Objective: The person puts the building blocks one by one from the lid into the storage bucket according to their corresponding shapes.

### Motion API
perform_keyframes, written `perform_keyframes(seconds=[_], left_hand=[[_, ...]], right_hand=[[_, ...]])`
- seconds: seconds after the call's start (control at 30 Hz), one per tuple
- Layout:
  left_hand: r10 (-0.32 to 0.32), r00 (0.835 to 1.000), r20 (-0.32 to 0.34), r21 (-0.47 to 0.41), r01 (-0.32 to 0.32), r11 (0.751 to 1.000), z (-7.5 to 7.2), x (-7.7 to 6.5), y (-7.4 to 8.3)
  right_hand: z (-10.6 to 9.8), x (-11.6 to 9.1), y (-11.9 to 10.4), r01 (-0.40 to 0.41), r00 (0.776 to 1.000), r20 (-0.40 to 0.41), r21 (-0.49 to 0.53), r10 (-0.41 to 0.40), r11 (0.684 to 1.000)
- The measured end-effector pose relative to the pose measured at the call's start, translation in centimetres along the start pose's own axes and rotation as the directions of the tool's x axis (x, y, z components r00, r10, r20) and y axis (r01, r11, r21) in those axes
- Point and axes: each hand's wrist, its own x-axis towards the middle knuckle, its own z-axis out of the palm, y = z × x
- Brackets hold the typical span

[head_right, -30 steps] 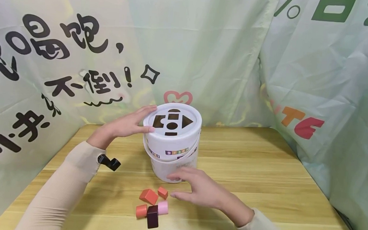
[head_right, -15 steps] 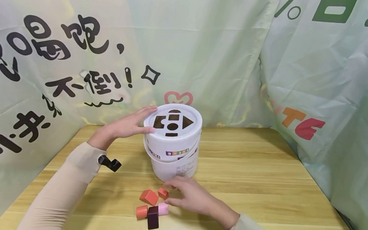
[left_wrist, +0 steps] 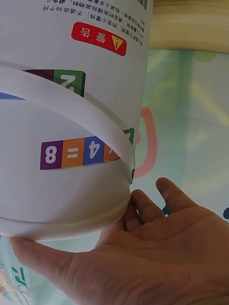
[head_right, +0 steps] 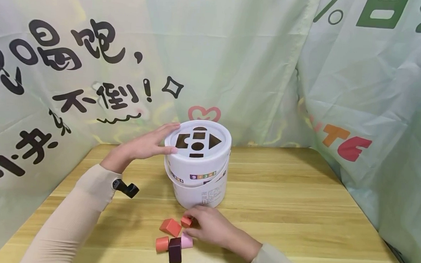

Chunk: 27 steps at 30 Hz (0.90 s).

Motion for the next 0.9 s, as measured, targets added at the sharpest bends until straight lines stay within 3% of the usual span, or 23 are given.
perform_keyframes(seconds=[0.2,0.43,0.7,0.9], left_hand=[[-0.008,1.0,0.002,0.0,0.008,1.0,0.0,0.0,0.0],[-0.007,1.0,0.002,0.001,0.007,1.0,0.0,0.0,0.0],[-0.008,1.0,0.002,0.006,0.008,1.0,0.1,0.0,0.1],[-0.01,1.0,-0.001,0.011,0.01,1.0,0.0,0.0,0.0]], right_hand=[[0.2,0.5,0.0,-0.015,1.0,-0.011,-0.001,0.015,1.0],[-0.3,0.3,0.2,0.031,0.998,-0.047,-0.018,-0.032,0.999],[-2.9,-1.0,-1.1,0.027,0.999,-0.045,-0.066,-0.03,0.997],[-5.4,-1.6,-2.4,0.098,0.993,-0.065,-0.07,-0.102,0.993]])
